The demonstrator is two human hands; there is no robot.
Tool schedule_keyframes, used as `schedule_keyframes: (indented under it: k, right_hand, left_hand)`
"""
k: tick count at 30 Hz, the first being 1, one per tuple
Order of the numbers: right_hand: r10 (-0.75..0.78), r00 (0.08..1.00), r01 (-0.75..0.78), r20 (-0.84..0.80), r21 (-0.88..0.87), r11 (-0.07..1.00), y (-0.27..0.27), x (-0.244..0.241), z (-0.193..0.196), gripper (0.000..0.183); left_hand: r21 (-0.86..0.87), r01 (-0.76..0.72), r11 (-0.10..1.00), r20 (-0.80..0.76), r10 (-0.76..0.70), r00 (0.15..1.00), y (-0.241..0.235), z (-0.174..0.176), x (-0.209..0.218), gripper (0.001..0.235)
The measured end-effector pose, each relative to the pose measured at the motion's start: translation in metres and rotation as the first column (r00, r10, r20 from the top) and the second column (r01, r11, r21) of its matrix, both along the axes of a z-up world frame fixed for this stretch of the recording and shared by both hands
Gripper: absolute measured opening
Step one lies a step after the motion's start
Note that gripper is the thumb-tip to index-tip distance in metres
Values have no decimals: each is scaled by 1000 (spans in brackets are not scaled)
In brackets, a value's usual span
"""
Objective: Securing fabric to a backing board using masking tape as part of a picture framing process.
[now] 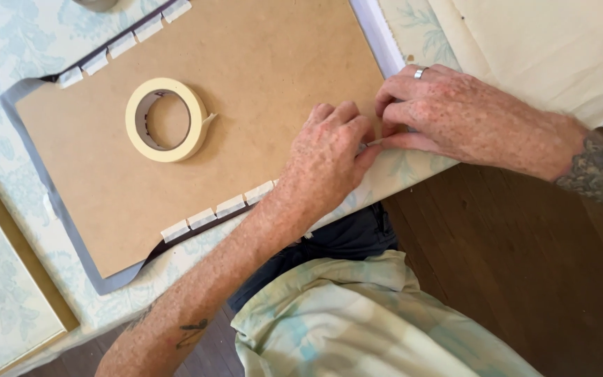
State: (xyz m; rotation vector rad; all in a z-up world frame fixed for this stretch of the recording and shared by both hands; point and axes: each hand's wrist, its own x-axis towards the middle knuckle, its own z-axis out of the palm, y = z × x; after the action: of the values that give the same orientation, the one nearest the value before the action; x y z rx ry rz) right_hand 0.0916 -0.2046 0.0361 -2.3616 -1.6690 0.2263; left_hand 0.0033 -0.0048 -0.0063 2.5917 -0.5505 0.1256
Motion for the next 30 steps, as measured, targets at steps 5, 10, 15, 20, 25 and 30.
schedule_keyframes:
  k: [5, 10, 15, 20, 25, 30]
  right_hand:
    - [13, 997, -14, -83, -19, 1000, 0, 3, -1, 21]
    - [52, 999, -52, 2, -44, 998, 0, 5, 2, 26]
    - [40, 988, -20, 151, -136, 991, 2, -8, 10, 21]
    - [-35, 978, 61, 207, -120, 991, 4, -11, 8, 22]
    - [27, 968, 21, 249, -190, 982, 3, -10, 6, 9]
    - [75, 949, -10, 308, -205, 979, 3, -5, 0, 24]
  left_hand:
    - [85, -141, 986, -204, 155, 967, -4, 9, 4, 20]
    - [117, -104, 988, -93, 115, 989, -11, -3, 8, 16]
    - [79, -71, 994, -161, 83, 983, -9, -3, 14, 6]
    - [198, -122, 973, -388, 192, 901, -12, 11, 24, 9]
    - [204, -123, 971, -390, 196, 900, -13, 9, 25, 11]
    - [266, -109, 958, -389, 211, 897, -17, 4, 27, 12]
